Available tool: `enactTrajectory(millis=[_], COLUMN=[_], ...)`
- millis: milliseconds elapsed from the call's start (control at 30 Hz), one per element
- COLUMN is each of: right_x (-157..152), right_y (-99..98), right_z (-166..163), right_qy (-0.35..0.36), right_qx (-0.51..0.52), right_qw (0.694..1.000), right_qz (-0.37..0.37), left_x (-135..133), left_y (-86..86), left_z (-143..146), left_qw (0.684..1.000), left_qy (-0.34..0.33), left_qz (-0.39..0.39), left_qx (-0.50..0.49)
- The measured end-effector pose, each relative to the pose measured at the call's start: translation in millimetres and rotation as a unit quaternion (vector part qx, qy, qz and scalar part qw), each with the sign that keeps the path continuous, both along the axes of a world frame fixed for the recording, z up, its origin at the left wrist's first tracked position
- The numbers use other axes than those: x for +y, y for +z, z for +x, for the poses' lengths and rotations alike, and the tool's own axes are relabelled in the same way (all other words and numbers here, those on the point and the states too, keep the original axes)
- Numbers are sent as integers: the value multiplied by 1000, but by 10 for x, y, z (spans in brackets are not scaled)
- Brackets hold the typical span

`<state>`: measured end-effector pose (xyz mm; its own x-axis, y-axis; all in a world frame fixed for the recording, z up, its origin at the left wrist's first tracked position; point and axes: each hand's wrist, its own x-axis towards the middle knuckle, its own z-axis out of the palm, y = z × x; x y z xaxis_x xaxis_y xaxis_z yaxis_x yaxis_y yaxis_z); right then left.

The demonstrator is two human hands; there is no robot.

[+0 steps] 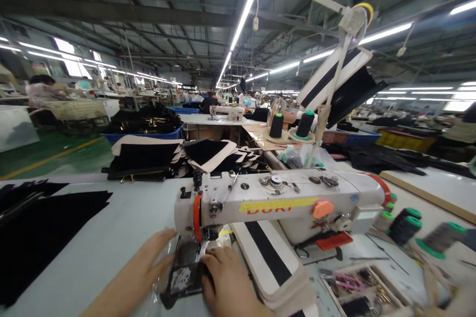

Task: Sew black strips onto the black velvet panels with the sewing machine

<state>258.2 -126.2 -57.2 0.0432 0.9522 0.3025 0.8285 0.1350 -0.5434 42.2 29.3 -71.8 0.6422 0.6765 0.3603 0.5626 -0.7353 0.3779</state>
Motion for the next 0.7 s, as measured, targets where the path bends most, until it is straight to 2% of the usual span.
enactTrajectory(millis=[100, 167, 200, 267, 333, 500, 700], right_x=[-233, -402, -479, -601, -669, -676, -571], right_y=[234, 340, 365, 360, 315, 298, 536], right_z=[164, 365, 469, 641, 723, 629, 460], right_qy=[24, -47, -106, -194, -224, -215, -207], right_qx=[17, -1, -27, -93, -150, -241, -282], right_qw=[999, 998, 992, 970, 951, 930, 921], right_qz=[-23, -42, -61, -110, -150, -175, -170], left_x=[-448, -603, -643, -670, -666, -689, -771], left_y=[-388, -513, -537, -535, -495, -365, -238], left_z=[-371, -492, -513, -500, -454, -399, -372], left_qw=[999, 999, 999, 999, 998, 998, 998], left_qy=[-21, -16, -7, 15, 28, 24, 18], left_qz=[-24, -21, -20, -22, -23, -23, -21], left_qx=[22, 30, 34, 39, 41, 47, 56])
